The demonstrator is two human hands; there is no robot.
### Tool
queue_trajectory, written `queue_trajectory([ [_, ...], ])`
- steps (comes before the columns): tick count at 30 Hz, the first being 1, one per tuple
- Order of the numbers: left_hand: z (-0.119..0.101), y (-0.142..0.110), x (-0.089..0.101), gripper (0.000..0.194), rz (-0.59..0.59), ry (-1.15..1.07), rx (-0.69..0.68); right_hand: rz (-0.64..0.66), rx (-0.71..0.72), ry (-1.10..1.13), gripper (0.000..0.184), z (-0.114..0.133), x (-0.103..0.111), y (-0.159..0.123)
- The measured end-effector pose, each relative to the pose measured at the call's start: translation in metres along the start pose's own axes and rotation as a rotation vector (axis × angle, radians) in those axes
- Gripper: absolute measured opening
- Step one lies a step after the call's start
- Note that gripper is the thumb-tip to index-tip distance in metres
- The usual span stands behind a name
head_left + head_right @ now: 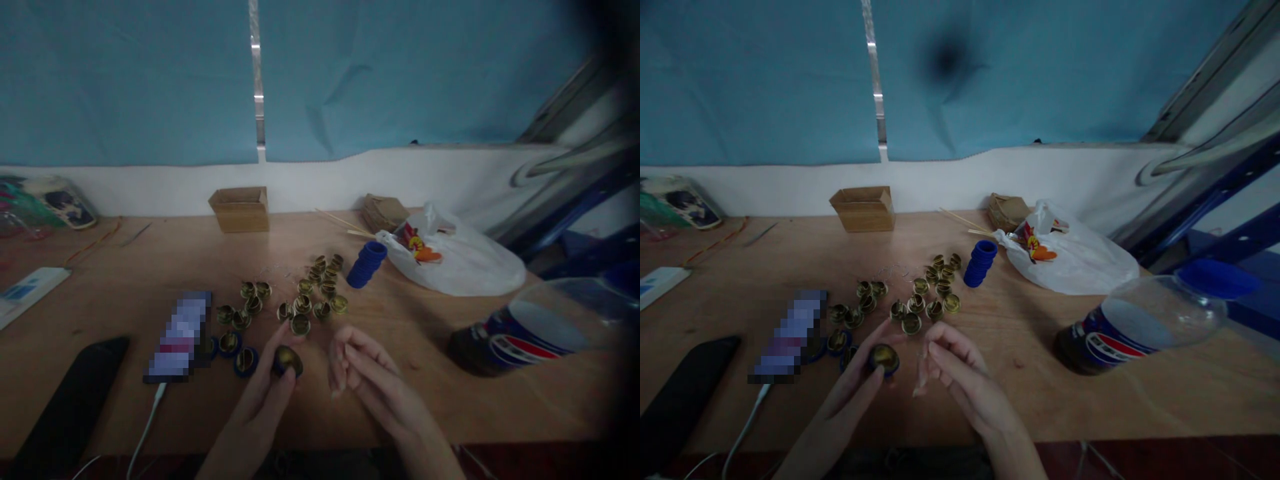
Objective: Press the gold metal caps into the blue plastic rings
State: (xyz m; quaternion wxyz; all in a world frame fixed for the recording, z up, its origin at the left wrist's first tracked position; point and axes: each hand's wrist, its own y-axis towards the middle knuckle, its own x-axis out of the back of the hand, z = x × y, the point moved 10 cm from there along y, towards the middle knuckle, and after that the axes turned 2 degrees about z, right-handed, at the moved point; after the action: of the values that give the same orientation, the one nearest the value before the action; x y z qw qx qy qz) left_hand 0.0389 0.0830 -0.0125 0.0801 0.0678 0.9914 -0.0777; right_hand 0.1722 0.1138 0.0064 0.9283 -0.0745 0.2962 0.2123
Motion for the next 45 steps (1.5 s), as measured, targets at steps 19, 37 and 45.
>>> queue_trajectory([
  [19,-0.032,-0.002,0.004,0.064,-0.134,0.255,-0.283,0.054,-0.192,-0.016,0.019,-0.031,-0.006,0.011],
  [37,-0.041,-0.006,0.0,0.061,-0.113,0.348,-0.306,0.126,-0.069,-0.322,0.023,-0.013,-0.021,0.01],
  [45,-0.047,-0.011,-0.004,0.056,-0.156,0.294,-0.344,0.147,0.043,-0.52,0.016,0.003,-0.027,0.004],
])
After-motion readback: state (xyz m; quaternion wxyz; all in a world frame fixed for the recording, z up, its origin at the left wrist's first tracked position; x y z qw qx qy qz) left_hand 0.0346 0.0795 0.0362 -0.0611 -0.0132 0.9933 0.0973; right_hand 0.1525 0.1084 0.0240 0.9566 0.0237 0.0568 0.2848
